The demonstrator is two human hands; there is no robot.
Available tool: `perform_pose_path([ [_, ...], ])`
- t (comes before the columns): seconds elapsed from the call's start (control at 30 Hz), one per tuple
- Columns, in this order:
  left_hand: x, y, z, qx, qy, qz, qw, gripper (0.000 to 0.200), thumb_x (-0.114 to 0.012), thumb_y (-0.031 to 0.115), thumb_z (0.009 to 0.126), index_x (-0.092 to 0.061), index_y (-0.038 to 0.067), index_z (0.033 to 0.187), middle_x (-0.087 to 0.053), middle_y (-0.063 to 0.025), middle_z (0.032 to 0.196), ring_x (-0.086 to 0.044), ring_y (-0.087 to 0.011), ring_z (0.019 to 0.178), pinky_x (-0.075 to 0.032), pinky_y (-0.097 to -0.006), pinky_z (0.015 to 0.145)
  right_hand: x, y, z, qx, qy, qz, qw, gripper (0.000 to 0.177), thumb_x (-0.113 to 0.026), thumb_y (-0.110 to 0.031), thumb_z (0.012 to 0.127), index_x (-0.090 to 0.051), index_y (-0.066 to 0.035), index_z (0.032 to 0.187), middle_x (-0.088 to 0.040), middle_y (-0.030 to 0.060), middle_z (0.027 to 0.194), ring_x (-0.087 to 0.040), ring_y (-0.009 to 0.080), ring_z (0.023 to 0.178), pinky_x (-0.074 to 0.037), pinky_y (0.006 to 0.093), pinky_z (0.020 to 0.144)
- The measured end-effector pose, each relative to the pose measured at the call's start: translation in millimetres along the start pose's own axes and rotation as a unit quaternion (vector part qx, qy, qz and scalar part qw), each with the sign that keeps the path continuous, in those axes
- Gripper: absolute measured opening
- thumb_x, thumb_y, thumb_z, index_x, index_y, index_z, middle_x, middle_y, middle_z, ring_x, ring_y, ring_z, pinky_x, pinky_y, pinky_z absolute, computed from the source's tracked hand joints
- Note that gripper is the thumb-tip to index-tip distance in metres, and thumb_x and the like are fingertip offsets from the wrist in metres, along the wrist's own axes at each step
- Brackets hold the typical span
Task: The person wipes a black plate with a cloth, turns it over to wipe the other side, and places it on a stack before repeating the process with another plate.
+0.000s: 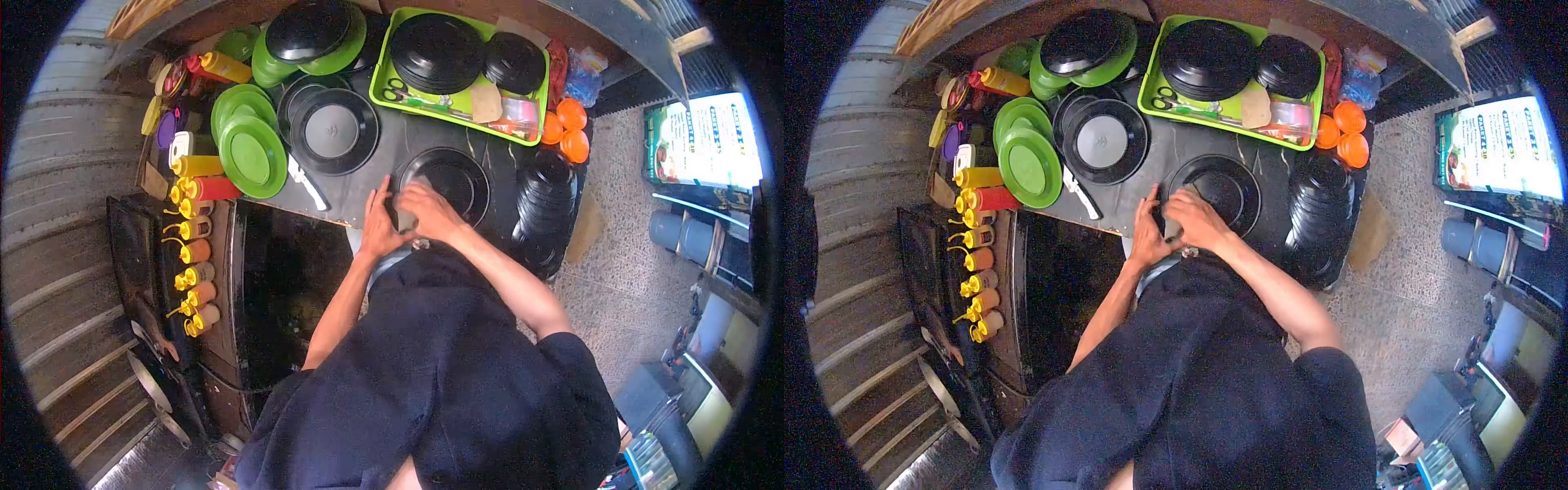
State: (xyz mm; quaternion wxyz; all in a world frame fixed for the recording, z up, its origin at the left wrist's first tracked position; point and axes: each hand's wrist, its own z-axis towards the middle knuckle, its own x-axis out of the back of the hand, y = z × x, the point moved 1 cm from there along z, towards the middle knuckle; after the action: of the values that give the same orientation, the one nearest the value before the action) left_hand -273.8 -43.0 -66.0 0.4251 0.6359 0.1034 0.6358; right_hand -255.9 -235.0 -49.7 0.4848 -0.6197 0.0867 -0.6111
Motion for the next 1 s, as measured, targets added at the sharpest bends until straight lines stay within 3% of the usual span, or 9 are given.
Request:
perform_pose_path([
  [0.13, -4, -7, -2, -0.037, 0.007, 0.024, 0.999, 0.118, -0.098, 0.03, 0.058, -0.036, -0.004, 0.152, -0.029, -0.0223, 0.173, -0.057, -0.0391, 0.133, -0.027, -0.0573, 0.127, 19, -11, -6, 0.011, -0.054, 0.056, 0.997, 0.043, -0.078, -0.002, 0.064, -0.075, -0.002, 0.107, -0.073, 0.0136, 0.116, -0.064, 0.0336, 0.122, -0.047, 0.0434, 0.117],
  [0.23, 0, 3, 6, 0.013, -0.003, -0.022, 1.0, 0.119, -0.099, 0.035, 0.059, -0.037, -0.001, 0.153, -0.029, -0.0207, 0.173, -0.049, -0.0386, 0.144, -0.024, -0.058, 0.127, 46, -4, 1, -0.04, -0.055, 0.104, 0.992, 0.042, -0.073, 0.002, 0.068, -0.076, -0.002, 0.109, -0.073, 0.0142, 0.117, -0.065, 0.0343, 0.122, -0.05, 0.0427, 0.113],
  [0.33, 7, 16, 12, 0.002, -0.087, 0.028, 0.996, 0.122, -0.095, 0.054, 0.063, -0.038, 0.006, 0.16, -0.029, -0.0179, 0.174, -0.02, -0.0364, 0.164, -0.014, -0.0595, 0.129, 67, 25, 10, -0.098, 0.1, 0.059, 0.988, 0.049, -0.071, 0.006, 0.071, -0.075, -0.004, 0.119, -0.072, 0.0159, 0.129, -0.063, 0.0346, 0.131, -0.049, 0.0438, 0.115],
  [0.43, 3, 25, 24, -0.036, -0.125, 0.071, 0.989, 0.12, -0.09, 0.062, 0.068, -0.04, 0.006, 0.161, -0.031, -0.0144, 0.174, -0.02, -0.0361, 0.164, -0.014, -0.0601, 0.129, 74, 60, 14, -0.117, 0.111, 0.055, 0.985, 0.055, -0.069, 0.008, 0.072, -0.074, -0.005, 0.126, -0.071, 0.0145, 0.134, -0.062, 0.0338, 0.132, -0.048, 0.0432, 0.116],
  [0.53, -1, 27, 25, -0.013, -0.134, 0.098, 0.986, 0.119, -0.085, 0.068, 0.07, -0.042, 0.007, 0.162, -0.034, -0.0103, 0.174, -0.02, -0.0324, 0.164, -0.012, -0.0604, 0.129, 86, 65, 4, -0.144, 0.018, 0.02, 0.989, 0.06, -0.069, 0.009, 0.074, -0.072, -0.006, 0.132, -0.068, 0.0131, 0.141, -0.061, 0.0338, 0.133, -0.044, 0.0432, 0.121],
  [0.7, -1, 28, 25, -0.006, -0.14, 0.136, 0.981, 0.124, -0.083, 0.074, 0.071, -0.038, 0.006, 0.164, -0.032, -0.0096, 0.175, -0.021, -0.03, 0.164, -0.009, -0.0589, 0.13, 95, 49, -38, -0.243, 0.124, -0.047, 0.961, 0.061, -0.073, 0.007, 0.078, -0.068, -0.004, 0.138, -0.067, 0.0155, 0.142, -0.062, 0.0373, 0.13, -0.048, 0.0445, 0.117],
  [0.8, -2, 30, 27, -0.005, -0.141, 0.136, 0.981, 0.124, -0.082, 0.075, 0.071, -0.037, 0.005, 0.164, -0.032, -0.0098, 0.175, -0.021, -0.0302, 0.164, -0.009, -0.0587, 0.13, 83, 24, -72, -0.321, 0.145, -0.15, 0.924, 0.07, -0.078, 0.004, 0.075, -0.06, 0.004, 0.143, -0.067, 0.0217, 0.129, -0.064, 0.0424, 0.122, -0.053, 0.0448, 0.109],
  [0.9, 1, 28, 23, -0.005, -0.141, 0.142, 0.98, 0.125, -0.082, 0.076, 0.071, -0.037, 0.005, 0.164, -0.032, -0.0098, 0.175, -0.021, -0.0305, 0.164, -0.01, -0.0586, 0.13, 74, -5, -97, -0.395, 0.124, -0.117, 0.903, 0.072, -0.078, 0.005, 0.073, -0.059, 0.007, 0.142, -0.067, 0.0239, 0.121, -0.067, 0.0428, 0.114, -0.056, 0.0456, 0.102],
  [1.0, -2, 31, 24, 0.001, -0.149, 0.154, 0.977, 0.124, -0.083, 0.074, 0.071, -0.037, 0.005, 0.164, -0.031, -0.0119, 0.175, -0.021, -0.032, 0.164, -0.013, -0.0595, 0.129, 67, -12, -119, -0.372, 0.14, -0.073, 0.915, 0.071, -0.078, 0.004, 0.071, -0.06, 0.007, 0.14, -0.068, 0.0271, 0.118, -0.069, 0.0447, 0.11, -0.058, 0.0466, 0.098],
])
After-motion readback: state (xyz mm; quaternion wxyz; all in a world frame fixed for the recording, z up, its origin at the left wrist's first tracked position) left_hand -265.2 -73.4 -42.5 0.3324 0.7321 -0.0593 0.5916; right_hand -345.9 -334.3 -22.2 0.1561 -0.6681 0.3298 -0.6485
